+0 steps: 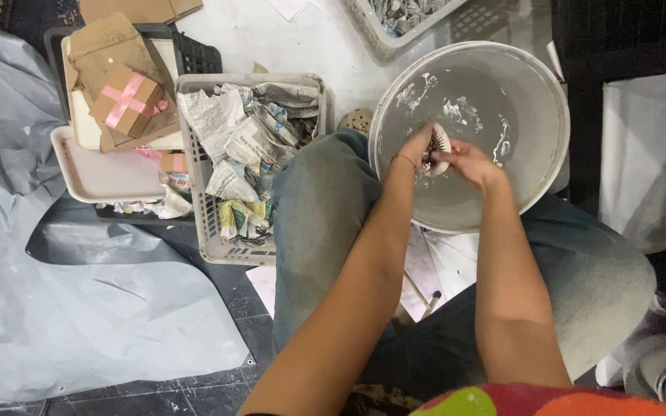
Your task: The person washes ceramic plates and bowls in a bucket of water and dries them with a cloth. They handle each item individually, rinsing and wiping before stacking them on a nearby shelf.
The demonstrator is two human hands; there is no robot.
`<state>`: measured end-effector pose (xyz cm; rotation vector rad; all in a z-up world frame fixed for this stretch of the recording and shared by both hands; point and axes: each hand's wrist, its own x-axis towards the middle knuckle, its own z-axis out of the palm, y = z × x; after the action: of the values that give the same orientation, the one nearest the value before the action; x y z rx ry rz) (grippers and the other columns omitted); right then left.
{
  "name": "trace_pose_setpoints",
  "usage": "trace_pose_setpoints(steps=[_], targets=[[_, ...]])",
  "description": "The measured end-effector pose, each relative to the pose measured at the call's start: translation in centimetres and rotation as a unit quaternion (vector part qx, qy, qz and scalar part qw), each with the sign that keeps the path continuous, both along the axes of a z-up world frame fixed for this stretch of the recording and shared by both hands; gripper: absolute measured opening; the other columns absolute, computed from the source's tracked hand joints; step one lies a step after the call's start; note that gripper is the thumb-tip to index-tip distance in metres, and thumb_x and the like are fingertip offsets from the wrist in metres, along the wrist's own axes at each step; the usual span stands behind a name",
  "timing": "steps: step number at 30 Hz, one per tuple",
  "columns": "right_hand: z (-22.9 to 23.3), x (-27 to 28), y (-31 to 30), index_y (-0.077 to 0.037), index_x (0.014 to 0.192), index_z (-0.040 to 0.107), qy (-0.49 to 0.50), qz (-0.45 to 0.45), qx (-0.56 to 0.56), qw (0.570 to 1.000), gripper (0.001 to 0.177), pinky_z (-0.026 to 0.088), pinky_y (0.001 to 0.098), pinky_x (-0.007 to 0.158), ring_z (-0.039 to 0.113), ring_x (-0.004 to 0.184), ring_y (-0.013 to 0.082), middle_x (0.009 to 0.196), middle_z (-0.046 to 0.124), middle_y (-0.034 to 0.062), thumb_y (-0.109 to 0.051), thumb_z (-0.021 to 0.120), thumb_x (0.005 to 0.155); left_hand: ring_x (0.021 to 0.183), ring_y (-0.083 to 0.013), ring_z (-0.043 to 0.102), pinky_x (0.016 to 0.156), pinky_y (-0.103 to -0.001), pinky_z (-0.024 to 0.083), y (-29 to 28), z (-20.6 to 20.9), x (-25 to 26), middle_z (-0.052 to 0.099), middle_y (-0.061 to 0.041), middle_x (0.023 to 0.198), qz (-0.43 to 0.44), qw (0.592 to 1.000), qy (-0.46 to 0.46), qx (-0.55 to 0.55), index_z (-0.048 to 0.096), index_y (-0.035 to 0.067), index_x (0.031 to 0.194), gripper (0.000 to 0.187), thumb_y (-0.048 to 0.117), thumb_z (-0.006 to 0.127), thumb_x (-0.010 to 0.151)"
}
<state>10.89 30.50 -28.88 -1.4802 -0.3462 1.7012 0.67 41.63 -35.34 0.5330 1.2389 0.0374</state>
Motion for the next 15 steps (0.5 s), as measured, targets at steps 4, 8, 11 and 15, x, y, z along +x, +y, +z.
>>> trace_pose_setpoints(steps=[4,8,11,15], targets=[[0.0,0.9,0.0,-0.002,0.139,0.056,0.071,-0.116,-0.047,0.99,0.038,0.055,0.0289,0.089,0.066,0.103,0.0132,0.117,0.07,0.0037,-0.028,0.06,0.112,0.091,-0.0329,0.075,0.073,-0.047,0.06,0.7,-0.1,-0.1,0.074,-0.022,0.111,0.07,0.997,-0.003,-0.009,0.068,-0.006,0.114,0.038,0.025,0.054,0.099],[0.3,0.4,1.3,-0.008,0.139,0.049,-0.006,-0.242,-0.157,0.957,0.052,0.06,0.0368,0.084,0.071,0.102,0.0199,0.117,0.072,0.0071,-0.046,0.038,0.106,0.087,-0.0324,0.074,0.069,-0.047,0.062,1.2,-0.3,-0.1,0.073,-0.023,0.11,0.128,0.989,0.061,0.031,0.065,-0.01,0.117,0.039,0.024,0.057,0.1],[-0.1,-0.8,2.0,-0.003,0.145,0.049,-0.089,-0.246,-0.209,0.942,0.062,0.058,0.0433,0.079,0.069,0.103,0.0288,0.121,0.069,0.0159,-0.049,0.033,0.107,0.087,-0.0333,0.074,0.068,-0.048,0.062,0.9,-0.2,-0.1,0.074,-0.026,0.11,0.186,0.981,0.038,0.036,0.063,-0.013,0.116,0.037,0.02,0.057,0.101],[-0.2,-1.8,2.5,0.001,0.153,0.022,-0.208,-0.209,-0.13,0.947,0.071,0.054,0.0448,0.096,0.062,0.119,0.0318,0.135,0.056,0.0211,-0.046,0.055,0.111,0.095,-0.0259,0.068,0.079,-0.038,0.055,1.2,0.7,0.2,0.073,-0.02,0.112,0.07,0.993,0.052,0.077,0.07,-0.011,0.119,0.052,0.037,0.066,0.1]])
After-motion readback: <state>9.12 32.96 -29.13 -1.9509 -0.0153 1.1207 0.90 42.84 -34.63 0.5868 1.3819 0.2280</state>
